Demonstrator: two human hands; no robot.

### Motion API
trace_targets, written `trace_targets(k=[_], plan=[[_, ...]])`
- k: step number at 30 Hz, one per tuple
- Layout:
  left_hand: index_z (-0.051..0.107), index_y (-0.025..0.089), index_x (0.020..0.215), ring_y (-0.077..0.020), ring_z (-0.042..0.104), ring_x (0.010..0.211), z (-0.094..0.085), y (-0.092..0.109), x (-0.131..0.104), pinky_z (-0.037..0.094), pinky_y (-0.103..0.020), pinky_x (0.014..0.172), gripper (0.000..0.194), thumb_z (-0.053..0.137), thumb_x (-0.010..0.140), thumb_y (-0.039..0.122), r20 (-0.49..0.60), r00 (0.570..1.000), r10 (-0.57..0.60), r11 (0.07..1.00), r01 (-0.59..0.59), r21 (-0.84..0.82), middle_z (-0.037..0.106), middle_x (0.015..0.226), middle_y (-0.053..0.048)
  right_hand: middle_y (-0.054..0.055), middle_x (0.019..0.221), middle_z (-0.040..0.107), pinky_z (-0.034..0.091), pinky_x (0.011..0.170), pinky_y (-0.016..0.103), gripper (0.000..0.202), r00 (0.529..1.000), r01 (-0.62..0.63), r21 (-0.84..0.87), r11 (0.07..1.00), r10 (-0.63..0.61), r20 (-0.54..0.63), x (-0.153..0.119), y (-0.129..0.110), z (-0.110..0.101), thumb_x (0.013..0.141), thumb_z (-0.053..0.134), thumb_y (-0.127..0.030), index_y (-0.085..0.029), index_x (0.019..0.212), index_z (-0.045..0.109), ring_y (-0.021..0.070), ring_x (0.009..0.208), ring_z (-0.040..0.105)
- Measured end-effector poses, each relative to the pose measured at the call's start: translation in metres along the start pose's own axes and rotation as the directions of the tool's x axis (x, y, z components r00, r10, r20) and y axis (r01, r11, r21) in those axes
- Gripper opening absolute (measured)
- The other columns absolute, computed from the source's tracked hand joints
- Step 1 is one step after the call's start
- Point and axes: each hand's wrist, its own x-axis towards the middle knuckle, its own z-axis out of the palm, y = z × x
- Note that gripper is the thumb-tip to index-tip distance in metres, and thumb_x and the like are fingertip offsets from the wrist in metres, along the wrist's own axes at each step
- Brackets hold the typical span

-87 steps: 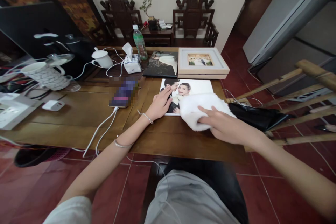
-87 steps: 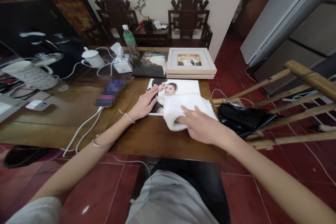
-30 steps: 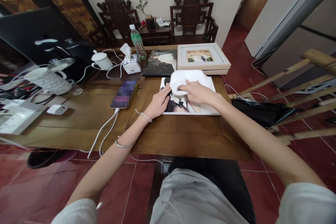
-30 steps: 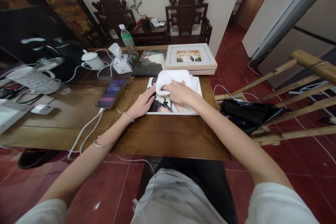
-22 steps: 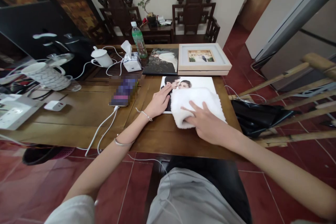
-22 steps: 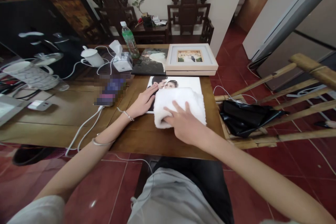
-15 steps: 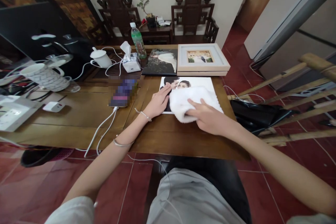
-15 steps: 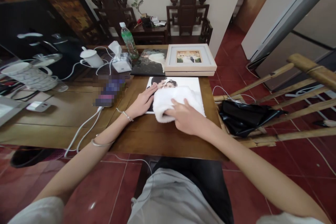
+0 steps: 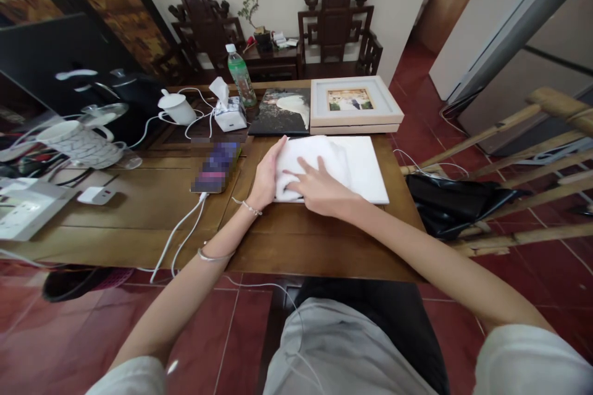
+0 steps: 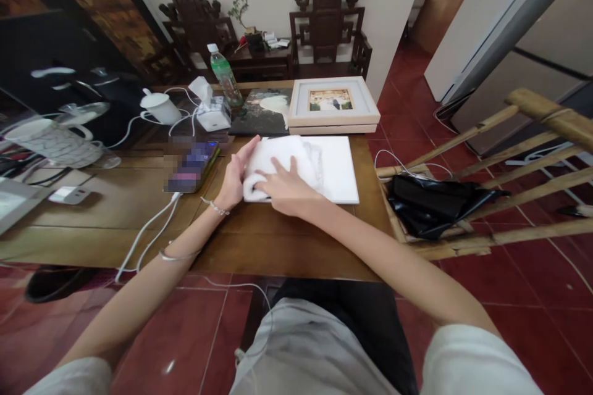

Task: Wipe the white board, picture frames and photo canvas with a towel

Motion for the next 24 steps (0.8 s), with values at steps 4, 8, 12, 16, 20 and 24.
trace_targets(k=[4,8,12,16,20,24], plan=[[0.050,0.016,0.142,-0.0280,0.044,0.140,0.003,-0.001,-0.001,0.030,-0.049,0.119,0.071,0.018,0.100,0.063,0.043,0.999,0.009,0.990,-0.015,0.141,0.050,0.148,-0.014,0.007,0.150,0.049,0.020,0.110,0.074,0.065,0.994,0.109,0.067,0.992,-0.109,0.007,-0.039,-0.007,0.003,0.076,0.037,0.007,-0.022,0.128,0.063,0.0368,0.148,0.020],[0.054,0.011,0.138,-0.0296,0.045,0.139,0.010,0.000,-0.002,0.032,-0.050,0.118,0.061,0.030,0.101,0.054,0.222,0.974,0.044,0.943,-0.114,0.313,0.052,0.146,-0.017,0.014,0.143,0.056,0.023,0.113,0.067,0.066,0.996,0.038,0.099,0.994,-0.046,0.072,-0.076,0.007,-0.003,0.073,0.037,0.007,-0.017,0.130,0.061,0.0318,0.148,0.023],[0.061,0.010,0.129,-0.0275,0.050,0.135,0.013,0.000,-0.003,0.038,-0.048,0.116,0.050,0.032,0.103,0.041,0.308,0.949,0.061,0.900,-0.186,0.393,0.059,0.139,-0.017,0.018,0.142,0.055,0.026,0.115,0.060,0.064,0.990,-0.129,0.080,0.988,0.124,0.063,-0.084,0.036,-0.012,0.072,0.037,0.006,-0.014,0.129,0.060,0.0286,0.148,0.026],[0.064,0.009,0.124,-0.0269,0.052,0.133,0.012,-0.002,-0.002,0.041,-0.046,0.114,0.046,0.034,0.102,0.036,0.315,0.946,0.068,0.883,-0.204,0.422,0.060,0.137,-0.017,0.015,0.126,0.066,0.039,0.104,0.051,0.057,0.964,-0.264,0.075,0.962,0.265,-0.002,-0.061,0.065,-0.021,0.075,0.041,0.000,-0.018,0.124,0.063,0.0324,0.132,0.049],[0.065,0.014,0.124,-0.0274,0.052,0.133,0.012,-0.003,-0.002,0.040,-0.049,0.115,0.042,0.038,0.102,0.036,0.309,0.949,0.067,0.886,-0.199,0.419,0.061,0.137,-0.014,0.012,0.112,0.072,0.045,0.085,0.034,0.045,0.963,-0.239,0.182,0.954,0.256,-0.078,-0.017,0.074,-0.032,0.079,0.044,-0.008,-0.017,0.117,0.066,0.0266,0.099,0.064],[0.066,0.015,0.123,-0.0271,0.055,0.131,0.012,0.002,-0.002,0.042,-0.047,0.113,0.040,0.039,0.101,0.035,0.305,0.950,0.063,0.890,-0.191,0.413,0.063,0.134,-0.013,0.009,0.118,0.070,0.042,0.081,0.029,0.049,0.984,-0.117,0.272,0.955,0.148,-0.095,0.032,0.064,-0.043,0.076,0.041,-0.004,-0.015,0.116,0.068,0.0229,0.099,0.062]])
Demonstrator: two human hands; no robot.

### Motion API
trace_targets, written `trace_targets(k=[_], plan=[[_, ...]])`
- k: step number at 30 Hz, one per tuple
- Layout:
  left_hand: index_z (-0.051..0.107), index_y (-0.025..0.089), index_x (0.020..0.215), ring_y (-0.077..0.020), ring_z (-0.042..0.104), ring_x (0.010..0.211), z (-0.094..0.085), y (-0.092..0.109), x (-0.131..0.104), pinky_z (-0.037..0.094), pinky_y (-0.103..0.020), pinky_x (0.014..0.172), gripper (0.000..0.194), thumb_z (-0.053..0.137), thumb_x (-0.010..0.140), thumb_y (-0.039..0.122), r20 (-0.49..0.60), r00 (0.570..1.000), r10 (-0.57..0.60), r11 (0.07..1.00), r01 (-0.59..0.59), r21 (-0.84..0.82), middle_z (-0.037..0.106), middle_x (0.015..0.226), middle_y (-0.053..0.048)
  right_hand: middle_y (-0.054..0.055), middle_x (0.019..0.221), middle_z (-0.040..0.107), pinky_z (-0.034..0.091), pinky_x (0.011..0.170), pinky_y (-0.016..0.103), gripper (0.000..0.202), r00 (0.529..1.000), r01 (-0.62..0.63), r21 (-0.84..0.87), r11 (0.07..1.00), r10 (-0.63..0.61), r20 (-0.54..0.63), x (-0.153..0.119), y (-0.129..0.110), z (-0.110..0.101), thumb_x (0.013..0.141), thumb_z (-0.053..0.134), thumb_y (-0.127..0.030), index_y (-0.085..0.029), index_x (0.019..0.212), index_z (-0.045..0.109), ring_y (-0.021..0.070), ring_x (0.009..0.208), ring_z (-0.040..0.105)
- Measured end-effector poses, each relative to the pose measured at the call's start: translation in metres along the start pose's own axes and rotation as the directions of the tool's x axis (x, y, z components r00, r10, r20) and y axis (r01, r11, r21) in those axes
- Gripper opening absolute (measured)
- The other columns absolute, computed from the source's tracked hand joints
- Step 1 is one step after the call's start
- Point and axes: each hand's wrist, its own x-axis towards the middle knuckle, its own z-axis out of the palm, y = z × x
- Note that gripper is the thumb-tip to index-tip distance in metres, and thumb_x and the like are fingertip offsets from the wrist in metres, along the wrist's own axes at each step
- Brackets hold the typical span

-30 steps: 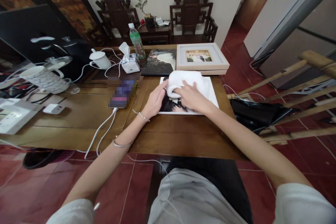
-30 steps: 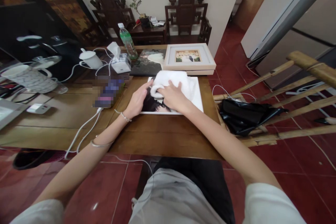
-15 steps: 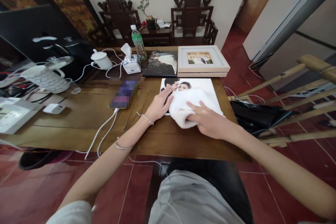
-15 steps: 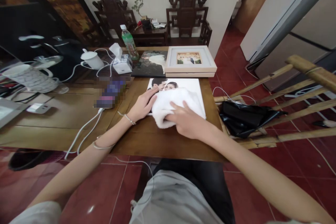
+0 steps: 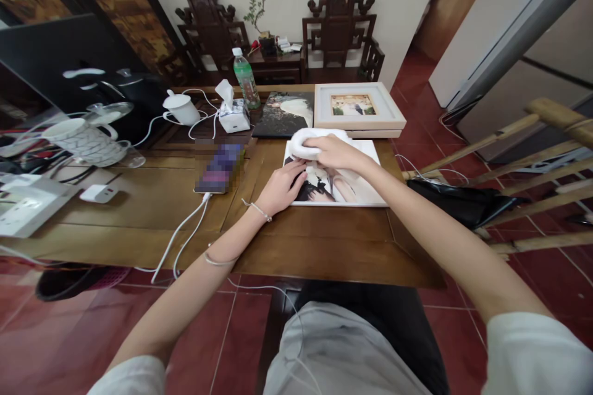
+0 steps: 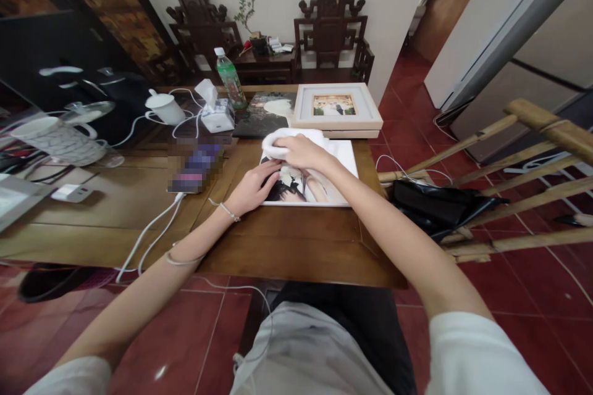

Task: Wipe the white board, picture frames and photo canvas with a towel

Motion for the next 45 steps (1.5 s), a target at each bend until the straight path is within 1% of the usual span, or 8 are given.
trace_targets(k=[7,18,21,29,33,37,40,45], plan=[[0.064,0.012,0.123,-0.0273,0.060,0.122,-0.001,0.000,-0.001,0.046,-0.045,0.108,0.037,0.041,0.100,0.031,0.015,1.000,-0.003,1.000,0.003,0.013,0.066,0.128,-0.015,0.011,0.124,0.068,0.042,0.083,0.032,0.054,0.996,0.030,-0.101,0.994,-0.022,0.086,0.024,-0.007,0.008,0.079,0.043,-0.005,-0.018,0.126,0.066,0.0262,0.104,0.061],[0.066,0.014,0.119,-0.0276,0.054,0.132,0.004,-0.009,-0.002,0.041,-0.049,0.114,0.034,0.048,0.095,0.030,-0.027,0.999,-0.034,0.999,0.033,-0.037,0.062,0.135,-0.016,0.011,0.131,0.065,0.045,0.099,0.040,0.060,0.982,-0.188,-0.179,0.966,0.189,-0.009,-0.081,0.065,-0.021,0.075,0.039,-0.001,-0.017,0.128,0.063,0.0284,0.120,0.058],[0.067,0.015,0.116,-0.0273,0.056,0.130,0.005,-0.010,-0.001,0.042,-0.049,0.113,0.031,0.050,0.093,0.028,-0.051,0.998,-0.046,0.997,0.042,-0.068,0.064,0.133,-0.015,0.013,0.130,0.064,0.046,0.101,0.047,0.060,0.979,-0.191,-0.252,0.949,0.201,0.016,-0.117,0.053,-0.008,0.072,0.040,0.000,-0.018,0.125,0.063,0.0302,0.125,0.056],[0.071,0.016,0.108,-0.0284,0.062,0.122,0.006,-0.010,0.000,0.047,-0.049,0.109,0.027,0.055,0.090,0.028,-0.098,0.994,-0.038,0.999,0.035,-0.027,0.069,0.125,-0.014,0.014,0.150,0.047,0.035,0.115,0.059,0.058,0.991,0.058,-0.282,0.958,-0.023,0.129,-0.195,-0.006,0.026,0.067,0.038,0.005,-0.023,0.107,0.069,0.0293,0.147,0.024],[0.070,0.015,0.108,-0.0284,0.062,0.122,0.005,-0.010,0.000,0.046,-0.049,0.109,0.028,0.054,0.092,0.031,-0.104,0.995,-0.008,1.000,0.005,-0.025,0.068,0.125,-0.016,0.018,0.148,0.048,0.035,0.115,0.054,0.058,0.989,-0.009,-0.265,0.964,0.048,0.140,-0.177,-0.002,0.013,0.069,0.038,0.004,-0.018,0.114,0.068,0.0305,0.142,0.038],[0.068,0.018,0.111,-0.0281,0.061,0.124,0.004,-0.009,-0.001,0.045,-0.050,0.110,0.028,0.053,0.094,0.033,-0.077,0.997,-0.007,1.000,0.005,-0.028,0.067,0.128,-0.014,0.016,0.126,0.066,0.050,0.096,0.047,0.059,0.986,-0.100,-0.252,0.963,0.130,0.104,-0.134,0.024,-0.008,0.070,0.041,0.001,-0.016,0.120,0.067,0.0316,0.114,0.063],[0.067,0.018,0.113,-0.0284,0.060,0.125,0.003,-0.010,-0.002,0.045,-0.051,0.110,0.029,0.052,0.094,0.034,-0.062,0.998,-0.012,1.000,0.011,-0.029,0.065,0.130,-0.014,0.010,0.113,0.072,0.051,0.089,0.039,0.061,0.992,-0.098,-0.211,0.973,0.113,0.056,-0.106,0.049,-0.017,0.069,0.042,-0.001,-0.018,0.123,0.067,0.0276,0.103,0.065],[0.065,0.017,0.114,-0.0287,0.058,0.127,0.004,-0.011,-0.002,0.043,-0.051,0.112,0.030,0.051,0.095,0.034,-0.053,0.999,-0.011,0.999,0.009,-0.032,0.063,0.132,-0.015,0.008,0.122,0.069,0.048,0.091,0.037,0.062,0.994,-0.098,-0.166,0.981,0.104,0.031,-0.078,0.079,-0.025,0.071,0.042,-0.004,-0.021,0.126,0.065,0.0265,0.109,0.061]])
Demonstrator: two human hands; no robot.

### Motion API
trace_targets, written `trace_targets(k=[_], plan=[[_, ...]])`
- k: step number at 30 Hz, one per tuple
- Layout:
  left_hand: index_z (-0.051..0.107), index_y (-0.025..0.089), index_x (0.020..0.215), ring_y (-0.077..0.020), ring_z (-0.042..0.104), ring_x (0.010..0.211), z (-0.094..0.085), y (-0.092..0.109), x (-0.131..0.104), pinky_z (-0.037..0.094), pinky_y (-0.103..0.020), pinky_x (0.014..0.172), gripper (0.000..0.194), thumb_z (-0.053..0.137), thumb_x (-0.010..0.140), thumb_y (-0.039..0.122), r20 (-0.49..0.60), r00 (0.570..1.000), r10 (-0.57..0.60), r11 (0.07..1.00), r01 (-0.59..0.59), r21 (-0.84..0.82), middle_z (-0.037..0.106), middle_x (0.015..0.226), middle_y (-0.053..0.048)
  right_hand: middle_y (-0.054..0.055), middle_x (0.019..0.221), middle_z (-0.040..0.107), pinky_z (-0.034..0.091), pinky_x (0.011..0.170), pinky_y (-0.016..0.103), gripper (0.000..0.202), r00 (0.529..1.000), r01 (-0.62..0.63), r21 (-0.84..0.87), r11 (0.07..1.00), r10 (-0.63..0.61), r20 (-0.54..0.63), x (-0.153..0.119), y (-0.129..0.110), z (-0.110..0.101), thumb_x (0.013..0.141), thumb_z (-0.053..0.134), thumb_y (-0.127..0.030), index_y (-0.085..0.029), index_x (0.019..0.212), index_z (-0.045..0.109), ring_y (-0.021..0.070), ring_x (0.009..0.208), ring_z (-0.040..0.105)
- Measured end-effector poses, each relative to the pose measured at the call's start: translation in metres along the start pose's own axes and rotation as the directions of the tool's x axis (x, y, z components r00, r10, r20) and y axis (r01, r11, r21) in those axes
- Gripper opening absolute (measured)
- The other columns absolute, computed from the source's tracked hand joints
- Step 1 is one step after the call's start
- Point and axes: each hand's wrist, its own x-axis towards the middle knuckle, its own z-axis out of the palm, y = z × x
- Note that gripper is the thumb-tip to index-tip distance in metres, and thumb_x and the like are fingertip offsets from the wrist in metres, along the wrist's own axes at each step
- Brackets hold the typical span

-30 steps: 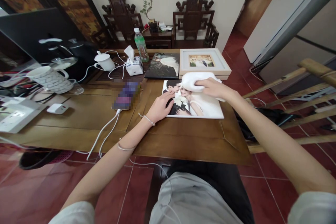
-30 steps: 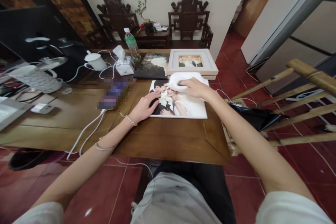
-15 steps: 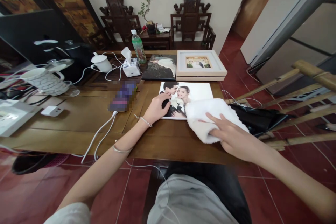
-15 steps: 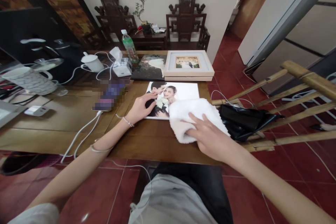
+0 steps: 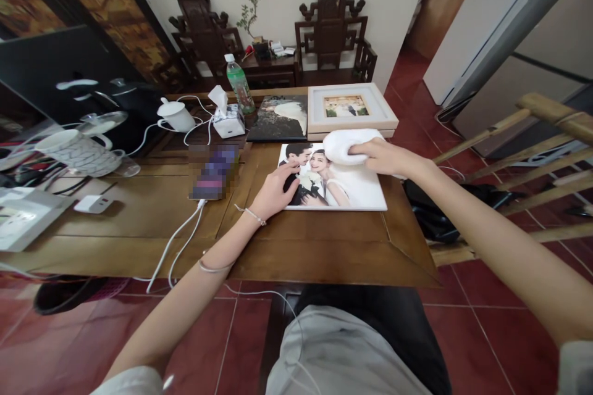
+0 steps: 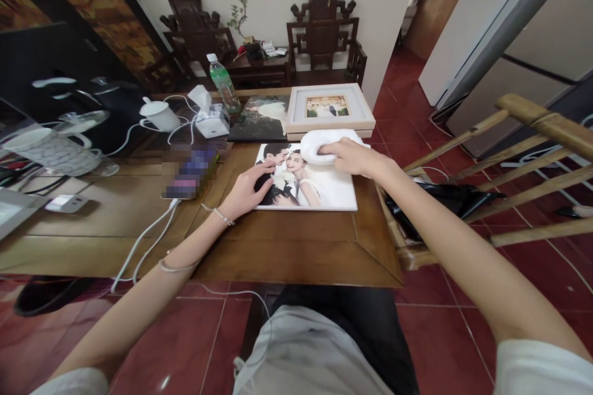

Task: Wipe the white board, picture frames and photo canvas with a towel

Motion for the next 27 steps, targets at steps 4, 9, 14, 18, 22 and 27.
trace_targets(k=[4,9,14,18,22,27], plan=[[0.065,0.017,0.113,-0.0286,0.057,0.128,0.000,0.000,0.000,0.042,-0.050,0.112,0.029,0.051,0.095,0.034,0.006,1.000,0.000,1.000,0.000,-0.004,0.063,0.133,-0.015,0.010,0.129,0.066,0.045,0.097,0.041,0.062,0.998,-0.060,0.015,0.998,0.060,-0.004,0.013,0.009,-0.004,0.073,0.043,-0.005,-0.020,0.129,0.064,0.0289,0.118,0.057],[0.065,0.017,0.113,-0.0286,0.058,0.127,0.000,-0.001,0.000,0.042,-0.051,0.112,0.028,0.052,0.095,0.034,0.003,1.000,-0.007,1.000,0.007,-0.011,0.063,0.132,-0.015,0.009,0.126,0.067,0.047,0.094,0.039,0.062,0.999,-0.051,0.040,0.998,0.051,-0.011,0.011,0.003,-0.003,0.073,0.043,-0.004,-0.021,0.128,0.064,0.0277,0.115,0.059],[0.064,0.017,0.114,-0.0284,0.057,0.128,0.001,0.000,0.000,0.041,-0.050,0.113,0.027,0.051,0.095,0.032,0.003,1.000,-0.017,1.000,0.017,-0.017,0.063,0.134,-0.014,0.011,0.128,0.066,0.046,0.100,0.045,0.061,1.000,-0.006,0.006,1.000,0.006,-0.016,-0.027,-0.018,0.013,0.070,0.041,0.001,-0.018,0.124,0.065,0.0294,0.122,0.057],[0.064,0.017,0.117,-0.0268,0.057,0.128,0.000,0.002,0.000,0.042,-0.049,0.112,0.028,0.051,0.095,0.029,-0.009,1.000,-0.020,1.000,0.020,0.009,0.063,0.133,-0.014,0.012,0.144,0.055,0.031,0.116,0.057,0.058,0.999,0.045,-0.021,0.999,-0.046,-0.017,-0.079,-0.044,0.031,0.068,0.040,0.004,-0.018,0.114,0.067,0.0285,0.143,0.037],[0.060,0.015,0.126,-0.0257,0.054,0.132,0.000,0.004,0.000,0.041,-0.046,0.114,0.036,0.051,0.094,0.028,0.002,0.999,-0.047,0.999,0.047,0.029,0.061,0.137,-0.014,0.016,0.148,0.049,0.025,0.120,0.057,0.050,0.988,0.156,-0.043,0.987,-0.156,0.011,-0.124,-0.069,0.041,0.067,0.037,0.005,-0.017,0.099,0.069,0.0260,0.148,0.022],[0.057,0.011,0.133,-0.0264,0.044,0.140,0.001,0.001,0.000,0.034,-0.046,0.119,0.044,0.050,0.095,0.030,0.027,0.997,-0.077,0.997,0.076,0.026,0.050,0.148,-0.017,0.012,0.147,0.051,0.030,0.118,0.056,0.048,0.985,0.162,-0.040,0.986,-0.159,0.066,-0.127,-0.079,0.037,0.066,0.039,0.005,-0.020,0.094,0.069,0.0288,0.145,0.031]])
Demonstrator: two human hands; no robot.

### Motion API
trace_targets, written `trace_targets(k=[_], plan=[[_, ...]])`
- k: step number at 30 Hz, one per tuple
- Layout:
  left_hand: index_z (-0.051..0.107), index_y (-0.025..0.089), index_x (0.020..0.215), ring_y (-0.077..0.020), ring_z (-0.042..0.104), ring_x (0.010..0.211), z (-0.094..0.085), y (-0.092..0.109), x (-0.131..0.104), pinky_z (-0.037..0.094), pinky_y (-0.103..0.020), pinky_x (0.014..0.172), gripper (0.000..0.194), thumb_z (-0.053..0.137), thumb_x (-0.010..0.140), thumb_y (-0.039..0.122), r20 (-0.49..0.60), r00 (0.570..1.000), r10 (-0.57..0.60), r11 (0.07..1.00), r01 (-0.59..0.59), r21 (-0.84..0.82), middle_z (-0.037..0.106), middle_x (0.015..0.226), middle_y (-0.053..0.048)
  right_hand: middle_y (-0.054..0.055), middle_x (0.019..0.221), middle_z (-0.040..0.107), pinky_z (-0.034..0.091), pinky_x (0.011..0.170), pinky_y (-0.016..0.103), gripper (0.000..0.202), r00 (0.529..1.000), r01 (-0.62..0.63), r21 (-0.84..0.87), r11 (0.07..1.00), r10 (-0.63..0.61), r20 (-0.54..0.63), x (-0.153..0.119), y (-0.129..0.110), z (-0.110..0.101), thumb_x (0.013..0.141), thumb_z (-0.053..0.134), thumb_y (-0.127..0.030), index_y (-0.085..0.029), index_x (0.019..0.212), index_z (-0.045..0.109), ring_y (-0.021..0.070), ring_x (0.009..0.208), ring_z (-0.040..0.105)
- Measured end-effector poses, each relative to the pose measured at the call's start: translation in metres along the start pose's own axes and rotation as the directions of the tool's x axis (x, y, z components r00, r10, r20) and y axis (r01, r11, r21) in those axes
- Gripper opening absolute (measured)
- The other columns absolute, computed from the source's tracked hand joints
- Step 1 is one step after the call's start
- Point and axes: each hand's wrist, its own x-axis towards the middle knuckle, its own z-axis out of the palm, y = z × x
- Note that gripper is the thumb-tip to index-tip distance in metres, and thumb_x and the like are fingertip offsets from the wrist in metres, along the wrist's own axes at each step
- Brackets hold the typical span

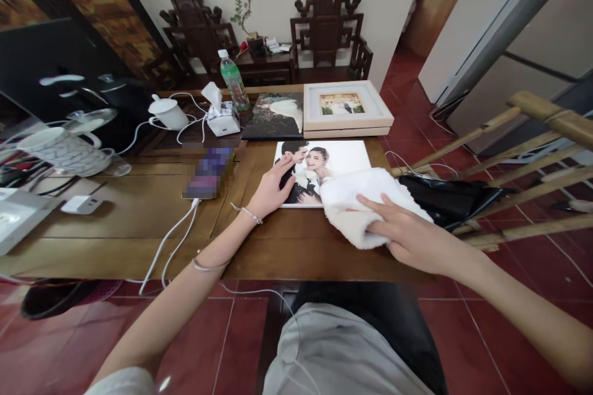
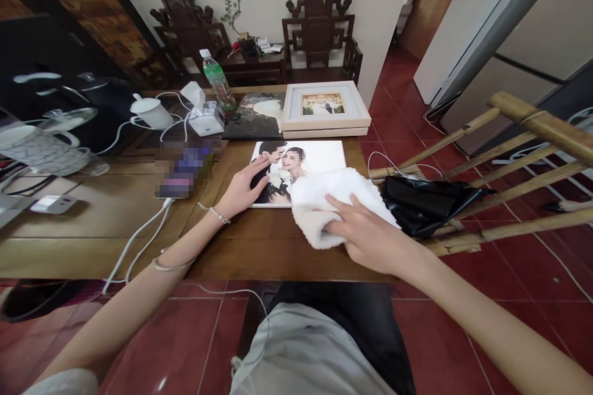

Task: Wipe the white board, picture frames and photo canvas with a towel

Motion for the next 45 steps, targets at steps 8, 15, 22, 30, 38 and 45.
trace_targets(k=[8,15,22,30,38,45], plan=[[0.055,0.010,0.137,-0.0262,0.041,0.142,-0.002,0.000,0.000,0.031,-0.046,0.120,0.047,0.046,0.097,0.033,0.055,0.998,-0.012,1.000,0.012,-0.001,0.049,0.148,-0.016,0.012,0.115,0.072,0.051,0.091,0.045,0.058,0.994,-0.103,0.041,0.994,0.105,-0.041,0.075,0.062,-0.028,0.066,0.042,0.002,-0.016,0.114,0.069,0.0301,0.106,0.065],[0.056,0.014,0.136,-0.0264,0.041,0.142,-0.003,0.000,0.000,0.030,-0.049,0.120,0.045,0.047,0.097,0.034,0.052,0.999,-0.008,1.000,0.009,-0.017,0.049,0.148,-0.014,0.008,0.121,0.069,0.047,0.093,0.038,0.060,0.990,-0.029,0.097,0.995,0.042,-0.135,0.109,0.121,-0.035,0.064,0.043,-0.003,-0.020,0.115,0.070,0.0273,0.111,0.061],[0.054,0.015,0.138,-0.0269,0.040,0.142,-0.003,0.001,0.000,0.030,-0.049,0.120,0.046,0.046,0.097,0.035,0.058,0.998,-0.015,1.000,0.016,-0.025,0.048,0.150,-0.014,0.008,0.117,0.071,0.050,0.089,0.039,0.061,0.985,-0.099,0.084,0.991,0.110,-0.134,0.107,0.112,-0.031,0.067,0.042,-0.002,-0.020,0.119,0.068,0.0271,0.106,0.064],[0.054,0.013,0.137,-0.0265,0.039,0.143,-0.001,0.001,-0.001,0.030,-0.048,0.120,0.047,0.046,0.097,0.035,0.054,0.998,-0.020,1.000,0.021,-0.015,0.048,0.150,-0.016,0.017,0.139,0.058,0.032,0.113,0.060,0.057,0.992,-0.072,-0.035,0.997,0.068,-0.109,0.049,0.035,-0.004,0.067,0.040,0.006,-0.014,0.112,0.067,0.0316,0.143,0.037],[0.053,0.012,0.138,-0.0260,0.038,0.144,0.001,-0.001,0.000,0.029,-0.048,0.121,0.046,0.040,0.098,0.031,0.064,0.998,-0.010,1.000,0.010,-0.006,0.047,0.150,-0.015,0.015,0.144,0.054,0.034,0.108,0.067,0.065,0.998,0.054,-0.001,0.999,-0.054,-0.038,0.019,-0.015,0.006,0.065,0.038,0.008,-0.020,0.116,0.067,0.0324,0.146,0.029],[0.053,0.015,0.138,-0.0243,0.038,0.144,-0.002,-0.002,0.000,0.029,-0.048,0.121,0.045,0.040,0.098,0.031,0.070,0.998,-0.005,1.000,0.005,-0.002,0.048,0.150,-0.012,0.012,0.123,0.068,0.042,0.105,0.052,0.059,0.993,-0.100,0.025,0.995,0.101,-0.066,0.085,0.029,-0.013,0.068,0.043,0.003,-0.021,0.116,0.068,0.0298,0.134,0.048]])
